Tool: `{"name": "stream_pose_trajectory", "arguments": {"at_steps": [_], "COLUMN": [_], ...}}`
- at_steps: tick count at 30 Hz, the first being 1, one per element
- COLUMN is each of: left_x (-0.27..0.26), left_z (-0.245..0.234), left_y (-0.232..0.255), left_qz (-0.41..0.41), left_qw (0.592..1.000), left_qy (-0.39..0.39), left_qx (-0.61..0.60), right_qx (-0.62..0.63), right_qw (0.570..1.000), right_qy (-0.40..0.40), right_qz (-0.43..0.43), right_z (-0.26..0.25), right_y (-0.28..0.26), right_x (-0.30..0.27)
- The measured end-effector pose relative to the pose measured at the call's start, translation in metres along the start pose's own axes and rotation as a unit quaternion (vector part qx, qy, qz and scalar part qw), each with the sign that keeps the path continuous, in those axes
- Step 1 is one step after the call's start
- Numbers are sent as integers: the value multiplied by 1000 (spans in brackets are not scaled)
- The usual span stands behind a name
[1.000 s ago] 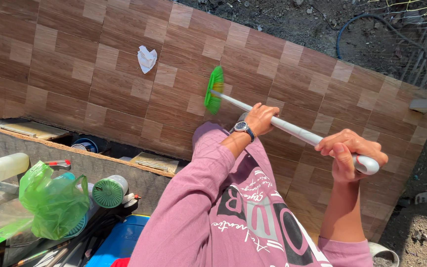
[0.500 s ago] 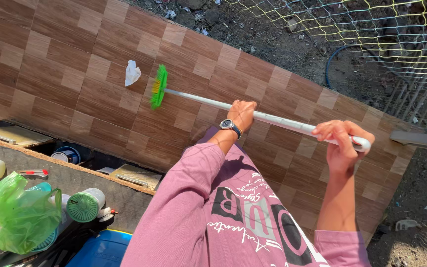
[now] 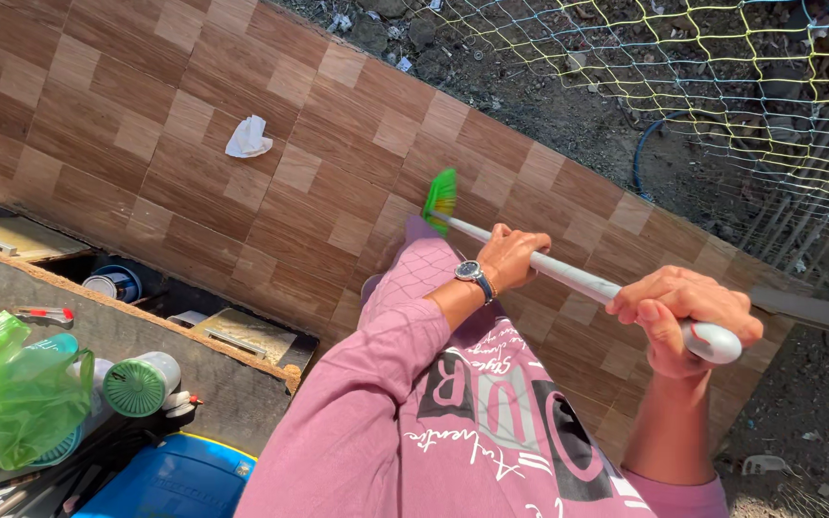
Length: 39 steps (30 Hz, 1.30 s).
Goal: The person sweeps debris across a tiled floor using a broom, navigating around a bicycle and a motorcycle.
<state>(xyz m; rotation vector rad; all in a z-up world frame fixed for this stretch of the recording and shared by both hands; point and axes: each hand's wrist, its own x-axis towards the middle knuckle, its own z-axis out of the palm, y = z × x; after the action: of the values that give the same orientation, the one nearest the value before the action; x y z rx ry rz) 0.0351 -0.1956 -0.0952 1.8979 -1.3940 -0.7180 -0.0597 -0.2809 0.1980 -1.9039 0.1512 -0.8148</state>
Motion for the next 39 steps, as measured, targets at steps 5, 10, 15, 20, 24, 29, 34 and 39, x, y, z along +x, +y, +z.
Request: {"name": "stream_pose_trajectory", "arguments": {"at_steps": [5,10,15,20,24,29,34,39], "left_x": [-22,-27,-12,46,59,48,16,-6], "left_z": [-14,-36,-34,-24,-14,-10,-16,-21], "left_y": [-99,-168,-156,-30,71,69,-12,-93], "left_qz": [-54,-170,-193,-61,40,38,-14,-58], "left_qw": [991,970,947,992,998,997,999,994], "left_qy": [29,-52,69,47,26,-26,30,27], "left_qx": [118,164,246,99,-39,-55,5,91], "right_qx": [130,185,228,209,160,-56,50,168], "right_qw": [987,969,953,961,982,993,998,981], "right_qy": [77,71,59,171,79,-1,22,96], "right_qz": [57,149,191,65,64,-103,-10,22], "right_z": [40,75,50,-66,-120,-43,-3,38], "right_y": [64,117,132,95,28,0,26,79], "right_x": [-34,-62,-64,-47,-18,22,18,-13]}}
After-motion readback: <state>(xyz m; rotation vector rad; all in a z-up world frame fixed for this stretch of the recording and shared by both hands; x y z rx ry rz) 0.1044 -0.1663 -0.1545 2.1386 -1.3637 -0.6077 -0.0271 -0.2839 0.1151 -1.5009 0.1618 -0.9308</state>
